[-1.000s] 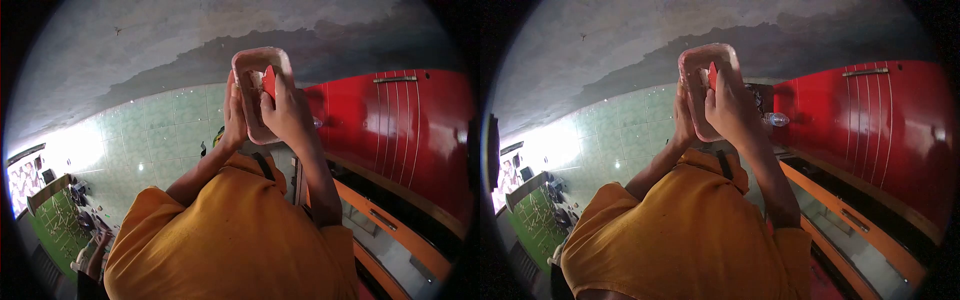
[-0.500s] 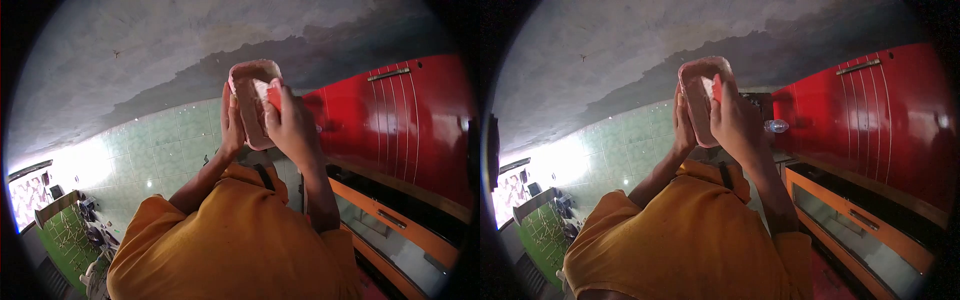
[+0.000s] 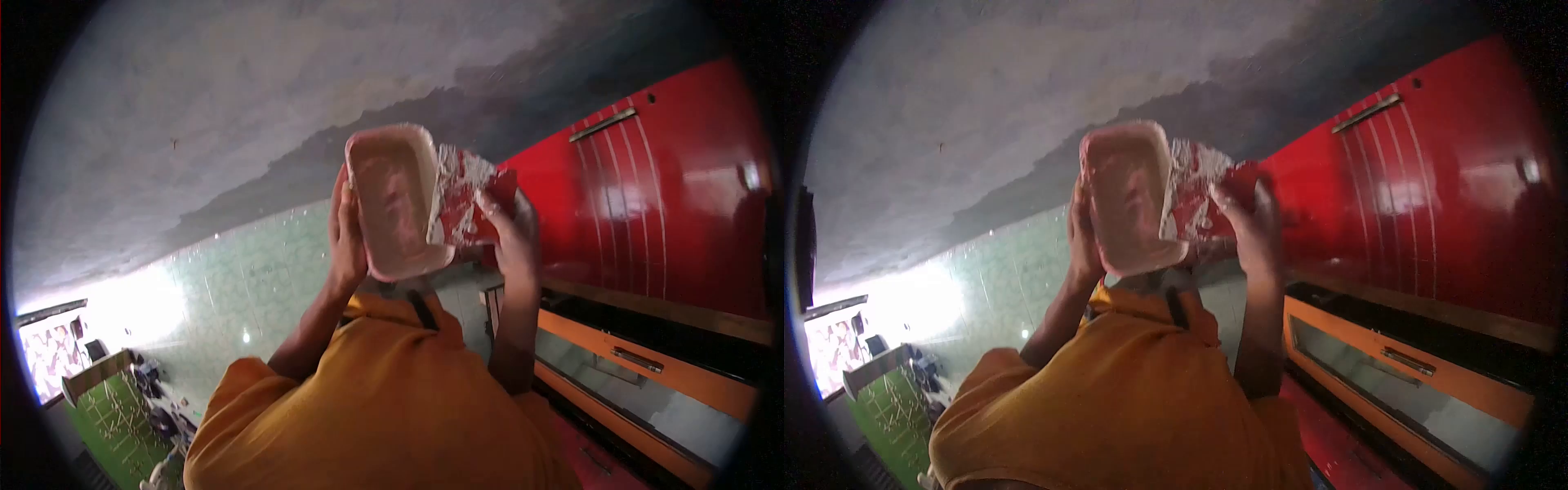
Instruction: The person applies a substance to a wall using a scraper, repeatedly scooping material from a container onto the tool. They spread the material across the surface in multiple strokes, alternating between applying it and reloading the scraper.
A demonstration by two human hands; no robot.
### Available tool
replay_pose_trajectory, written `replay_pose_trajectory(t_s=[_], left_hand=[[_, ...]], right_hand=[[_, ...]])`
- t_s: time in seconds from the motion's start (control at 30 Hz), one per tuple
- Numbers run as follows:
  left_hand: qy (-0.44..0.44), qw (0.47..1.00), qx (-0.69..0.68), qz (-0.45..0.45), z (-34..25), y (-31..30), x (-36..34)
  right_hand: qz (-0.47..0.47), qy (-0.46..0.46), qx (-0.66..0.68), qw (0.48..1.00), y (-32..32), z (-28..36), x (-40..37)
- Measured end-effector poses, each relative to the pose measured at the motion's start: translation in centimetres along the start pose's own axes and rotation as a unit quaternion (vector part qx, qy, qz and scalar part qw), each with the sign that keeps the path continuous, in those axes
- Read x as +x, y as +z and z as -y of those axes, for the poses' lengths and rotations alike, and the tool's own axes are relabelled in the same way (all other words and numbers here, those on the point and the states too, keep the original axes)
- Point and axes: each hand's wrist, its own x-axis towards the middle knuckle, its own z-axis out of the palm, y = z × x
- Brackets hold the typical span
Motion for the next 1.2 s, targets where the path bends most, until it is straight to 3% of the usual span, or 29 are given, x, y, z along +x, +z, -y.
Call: replay_pose_trajectory(t_s=[0.1, 0.13, 0.2, 0.23, 0.3, 0.37, 0.43, 0.47, 0.53, 0.6, 0.7, 0.77, 0.83, 0.93, 1.0, 1.03, 1.07, 1.13, 1.2], left_hand=[[0.045, 0.996, 0.069, 0.035, 0.9, -0.6, 0.5], [0.076, 0.984, 0.151, 0.048, 2.5, -2.1, 0.5], [0.049, 0.992, 0.105, 0.05, 2.3, -1.4, 1.2], [-0.019, 0.998, -0.022, 0.049, 1.0, 0.1, 1.3], [-0.004, 0.998, -0.039, 0.055, 0.9, 0.9, 1.4], [-0.003, 0.997, -0.059, 0.052, 0.9, 1.4, 1.4], [-0.011, 0.996, -0.082, 0.04, 0.8, 2.1, 1.3], [-0.008, 0.993, -0.119, 0.004, -0.2, 3.9, 0.8], [-0.003, 0.994, -0.106, -0.015, 1.0, 4.0, 0.5], [-0.001, 0.994, -0.099, -0.038, 2.0, 3.6, 0.4], [0.01, 0.995, -0.076, -0.071, 1.5, 4.5, 0.4], [0.03, 0.995, -0.032, -0.09, 0.5, 5.7, -0.2], [0.025, 0.99, -0.045, -0.13, 0.8, 5.7, 0.2], [0.023, 0.989, -0.027, -0.146, 2.2, 4.7, -0.1], [0.015, 0.991, -0.023, -0.13, 2.7, 3.9, -0.2], [0.012, 0.991, -0.038, -0.126, 3.1, 3.5, 0.0], [0.009, 0.991, -0.052, -0.122, 3.6, 3.0, 0.3], [0.005, 0.991, -0.057, -0.118, 3.6, 2.8, 0.3], [0.002, 0.992, -0.038, -0.118, 2.5, 3.3, 0.6]], right_hand=[[-0.046, 0.088, 0.075, 0.992, -2.8, -0.1, 0.1], [-0.058, 0.06, 0.096, 0.992, -3.8, -0.5, 0.8], [-0.077, 0.008, 0.144, 0.987, -5.4, -0.6, 3.2], [-0.1, -0.014, 0.135, 0.986, -5.5, 1.5, 4.6], [-0.151, -0.042, 0.12, 0.98, -5.6, 6.0, 6.3], [-0.125, -0.264, 0.032, 0.956, -6.4, 10.1, 10.4], [-0.152, -0.43, -0.168, 0.874, -5.5, 17.7, 12.6], [-0.146, -0.524, -0.145, 0.826, -4.1, 20.3, 14.6], [-0.161, -0.69, -0.287, 0.645, -1.5, 26.6, 16.4], [-0.161, -0.739, -0.353, 0.551, 1.6, 29.7, 19.3], [-0.172, -0.713, -0.439, 0.518, 5.1, 26.3, 25.8], [-0.136, -0.677, -0.462, 0.556, 5.3, 21.1, 27.3], [-0.126, -0.661, -0.481, 0.562, 4.2, 15.4, 27.7], [-0.061, -0.626, -0.498, 0.597, 1.5, 13.9, 26.0], [-0.073, -0.651, -0.368, 0.66, 1.6, 19.3, 24.7], [-0.147, -0.711, -0.398, 0.561, 1.5, 23.8, 23.5], [-0.106, -0.685, -0.345, 0.633, 1.7, 27.7, 22.3], [-0.211, -0.728, -0.364, 0.541, 1.3, 32.9, 22.4], [-0.201, -0.724, -0.382, 0.538, 1.4, 33.6, 23.5]])
